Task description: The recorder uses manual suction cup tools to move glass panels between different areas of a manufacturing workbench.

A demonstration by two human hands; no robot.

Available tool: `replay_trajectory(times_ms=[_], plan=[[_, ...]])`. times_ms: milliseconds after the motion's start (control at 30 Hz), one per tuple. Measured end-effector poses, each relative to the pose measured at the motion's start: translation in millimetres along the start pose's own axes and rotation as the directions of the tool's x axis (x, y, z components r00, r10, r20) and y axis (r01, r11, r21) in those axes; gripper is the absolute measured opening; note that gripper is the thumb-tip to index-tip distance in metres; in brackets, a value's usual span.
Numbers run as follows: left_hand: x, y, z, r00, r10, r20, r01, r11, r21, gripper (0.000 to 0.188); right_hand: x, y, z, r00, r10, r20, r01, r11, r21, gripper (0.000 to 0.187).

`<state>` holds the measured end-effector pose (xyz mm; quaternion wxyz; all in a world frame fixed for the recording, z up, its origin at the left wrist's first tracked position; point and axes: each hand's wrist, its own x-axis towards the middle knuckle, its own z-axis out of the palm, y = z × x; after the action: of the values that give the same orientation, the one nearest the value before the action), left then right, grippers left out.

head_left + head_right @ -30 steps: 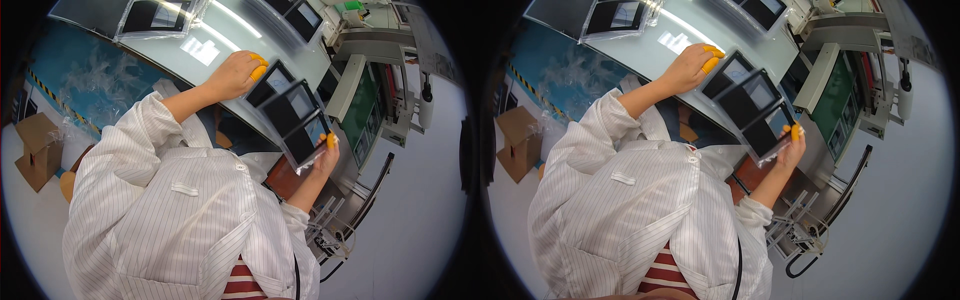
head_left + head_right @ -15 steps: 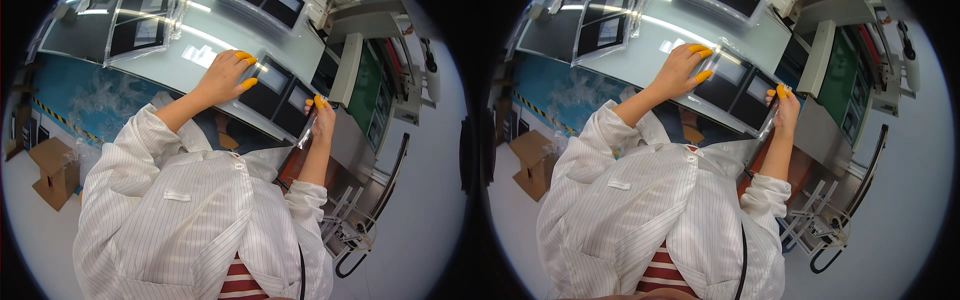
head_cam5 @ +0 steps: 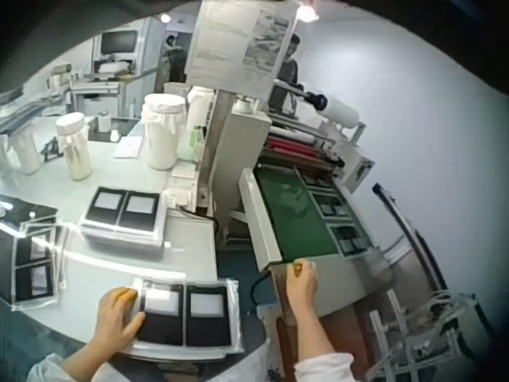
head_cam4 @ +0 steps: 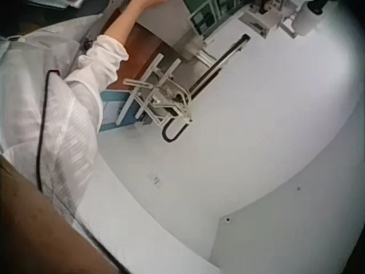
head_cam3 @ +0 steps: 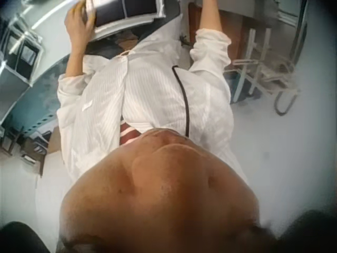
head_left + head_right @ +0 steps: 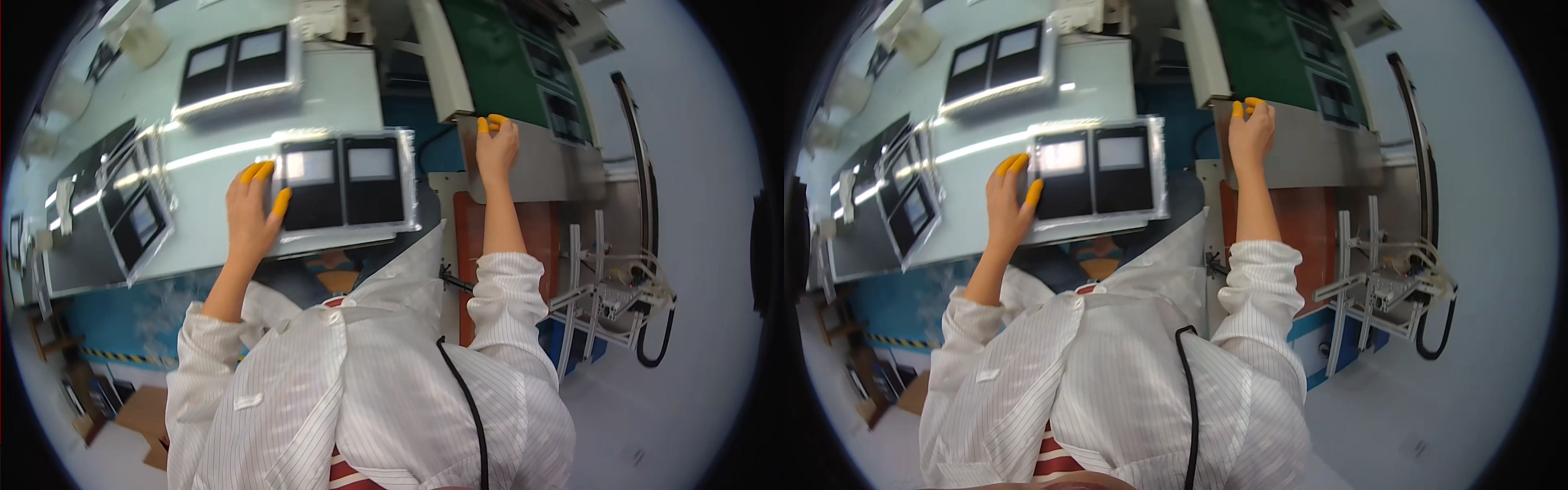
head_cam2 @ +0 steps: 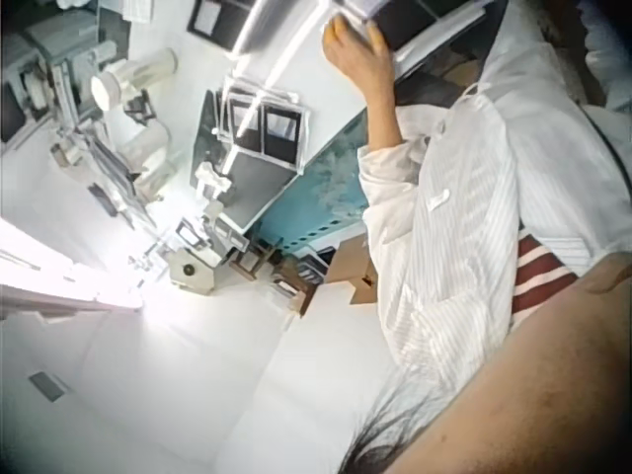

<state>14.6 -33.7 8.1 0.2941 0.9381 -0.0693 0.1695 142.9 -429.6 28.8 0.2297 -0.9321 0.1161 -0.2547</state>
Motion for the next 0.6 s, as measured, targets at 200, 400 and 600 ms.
replay_trajectory(times_ms=[200, 400, 600], plan=[[1.4, 8.3, -4.7, 0.999, -0.017, 0.046, 0.016, 0.999, 0.034, 0.045, 40.5, 128.1, -25.4, 0.942, 0.16, -0.295, -0.286, 0.843, -0.456, 0.039], [4.8, 13.4, -3.1, 0.997, -0.059, 0.04, 0.057, 0.997, 0.043, 0.046, 58.0, 171.2, -38.7, 0.924, 0.198, -0.328, -0.361, 0.739, -0.569, 0.037], [4.9, 16.0, -11.4, 0.999, -0.031, 0.017, 0.03, 0.997, 0.066, 0.047, 66.3, 175.7, -34.7, 0.917, 0.205, -0.342, -0.373, 0.745, -0.553, 0.023]])
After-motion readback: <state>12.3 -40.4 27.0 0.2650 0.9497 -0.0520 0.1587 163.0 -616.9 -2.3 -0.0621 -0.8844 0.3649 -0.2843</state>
